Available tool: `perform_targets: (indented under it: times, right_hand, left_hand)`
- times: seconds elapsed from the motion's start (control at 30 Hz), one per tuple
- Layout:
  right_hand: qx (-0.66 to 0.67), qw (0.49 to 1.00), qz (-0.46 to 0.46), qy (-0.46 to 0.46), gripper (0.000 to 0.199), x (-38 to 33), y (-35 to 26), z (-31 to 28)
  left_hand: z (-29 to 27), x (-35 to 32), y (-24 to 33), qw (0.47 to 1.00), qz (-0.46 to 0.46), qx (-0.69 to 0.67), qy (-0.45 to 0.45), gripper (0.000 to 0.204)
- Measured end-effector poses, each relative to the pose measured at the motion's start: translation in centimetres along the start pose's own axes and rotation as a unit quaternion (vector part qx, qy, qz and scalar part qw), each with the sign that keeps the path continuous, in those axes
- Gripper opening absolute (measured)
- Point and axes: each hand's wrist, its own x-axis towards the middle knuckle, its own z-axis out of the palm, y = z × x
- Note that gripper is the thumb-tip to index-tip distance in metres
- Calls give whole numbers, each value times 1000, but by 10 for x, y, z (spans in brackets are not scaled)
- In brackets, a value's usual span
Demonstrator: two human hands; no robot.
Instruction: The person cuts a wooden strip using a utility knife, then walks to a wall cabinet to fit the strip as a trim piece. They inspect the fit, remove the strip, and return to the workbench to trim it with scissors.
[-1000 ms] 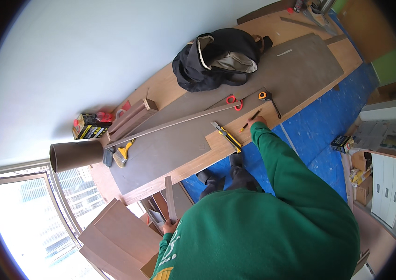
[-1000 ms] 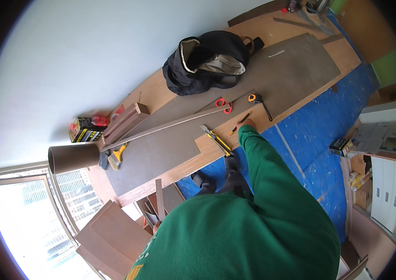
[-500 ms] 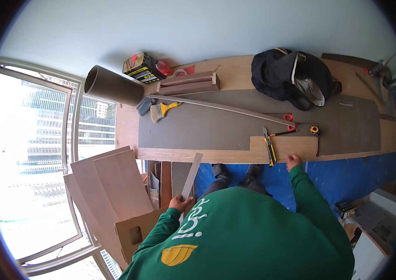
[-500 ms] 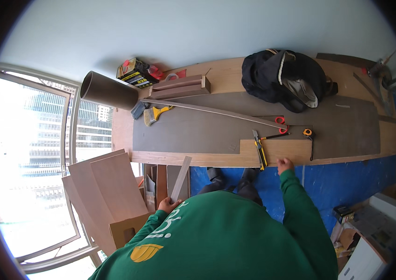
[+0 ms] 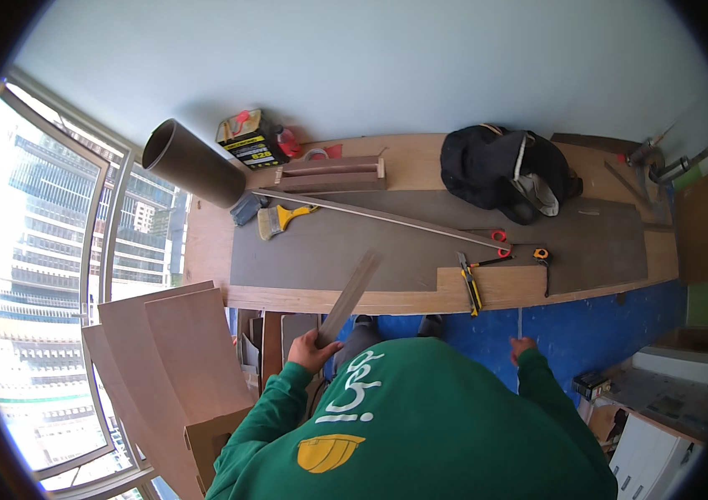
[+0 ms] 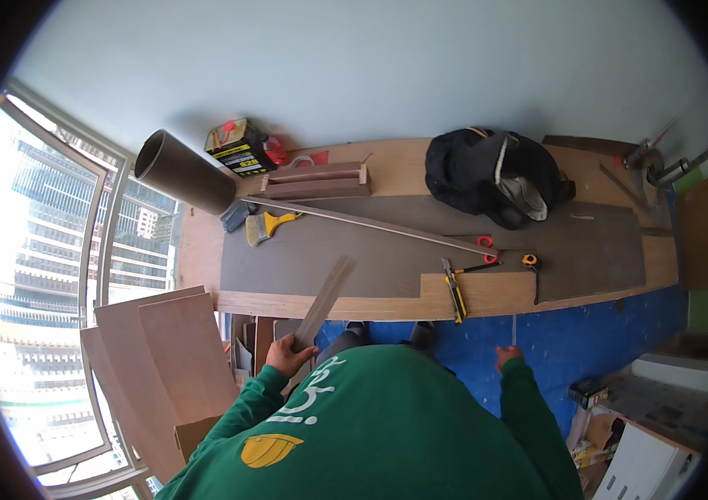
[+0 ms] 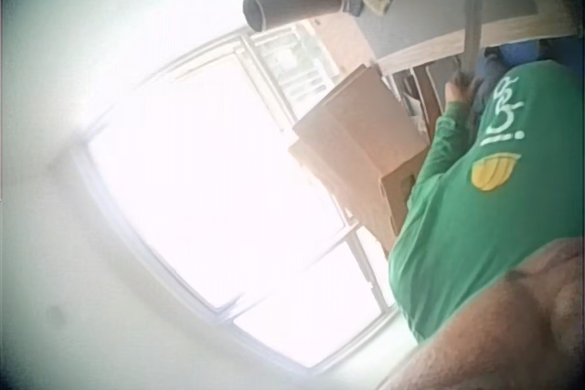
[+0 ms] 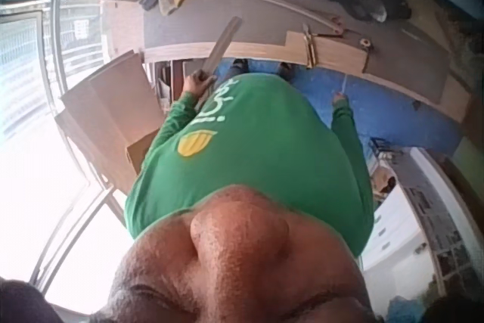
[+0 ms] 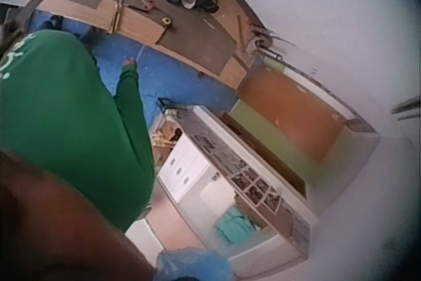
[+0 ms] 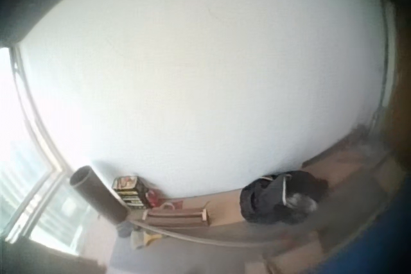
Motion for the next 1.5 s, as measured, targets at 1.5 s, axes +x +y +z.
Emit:
perform_targets:
  times: [1.5]
  right_hand:
    - [176, 981, 61, 46, 28, -226, 267, 114]
  left_hand:
    - [-10, 3, 239, 703, 244, -600, -295, 49]
